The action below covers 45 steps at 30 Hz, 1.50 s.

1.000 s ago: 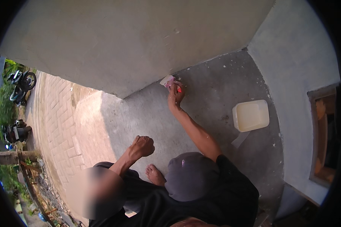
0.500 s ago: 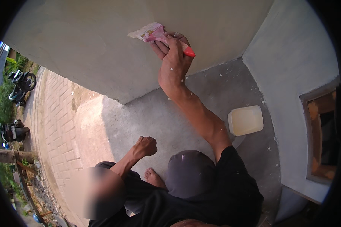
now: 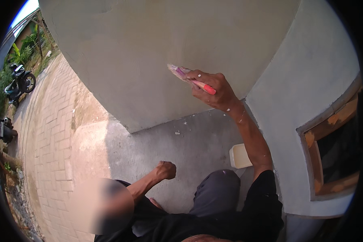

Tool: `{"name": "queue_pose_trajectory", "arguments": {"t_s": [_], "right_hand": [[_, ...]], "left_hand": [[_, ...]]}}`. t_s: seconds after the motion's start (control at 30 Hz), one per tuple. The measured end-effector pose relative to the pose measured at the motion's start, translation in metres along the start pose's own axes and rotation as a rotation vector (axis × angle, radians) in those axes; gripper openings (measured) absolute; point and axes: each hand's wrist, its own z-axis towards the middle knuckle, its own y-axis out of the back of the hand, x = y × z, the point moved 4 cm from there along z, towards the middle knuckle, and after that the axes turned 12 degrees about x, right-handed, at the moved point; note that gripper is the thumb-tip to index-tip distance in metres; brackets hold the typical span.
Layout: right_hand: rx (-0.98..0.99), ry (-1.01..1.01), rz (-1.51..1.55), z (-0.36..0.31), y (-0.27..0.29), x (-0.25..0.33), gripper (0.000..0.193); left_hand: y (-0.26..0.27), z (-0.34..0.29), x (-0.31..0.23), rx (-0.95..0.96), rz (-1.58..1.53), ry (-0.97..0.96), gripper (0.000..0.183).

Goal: The person paints a wall by dipping a paintbrush into a container of paint and applying the paint onto the wall corner.

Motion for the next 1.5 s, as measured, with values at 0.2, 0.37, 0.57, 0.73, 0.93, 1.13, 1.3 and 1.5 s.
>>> {"name": "queue_pose_trajectory", "arguments": {"t_s": [0.2, 0.37, 0.57, 0.73, 0.93, 1.13, 1.3, 1.5], "right_hand": [[0.245, 0.216, -0.41, 0.004, -0.033, -0.021, 0.031], [0.159, 0.296, -0.572, 0.008, -0.03, -0.02, 0.03], [0.23, 0.216, -0.525, 0.022, -0.029, -0.031, 0.032], [-0.004, 0.331, -0.671, 0.066, 0.032, 0.012, 0.033], [-0.23, 0.399, -0.875, 0.062, 0.013, 0.009, 0.036], [0.011, 0.301, -0.786, -0.017, -0.108, -0.049, 0.038], [0.266, 0.288, -0.637, -0.083, -0.176, -0.064, 0.034], [0.259, 0.21, -0.446, -0.023, -0.12, -0.067, 0.025]], "left_hand": [[0.003, 0.002, 0.0, -0.032, 0.073, 0.032, 0.022], [0.006, 0.006, -0.006, -0.015, 0.071, 0.018, 0.022], [0.001, 0.004, -0.008, -0.024, 0.107, -0.022, 0.022], [0.004, 0.001, -0.012, -0.015, 0.069, -0.004, 0.022], [0.003, 0.0, -0.011, 0.03, 0.07, 0.048, 0.022], [0.002, -0.005, -0.01, 0.05, 0.068, 0.031, 0.022], [-0.01, -0.002, -0.005, 0.071, 0.072, 0.044, 0.022], [-0.013, 0.006, -0.005, 0.048, 0.043, 0.006, 0.022]]}}
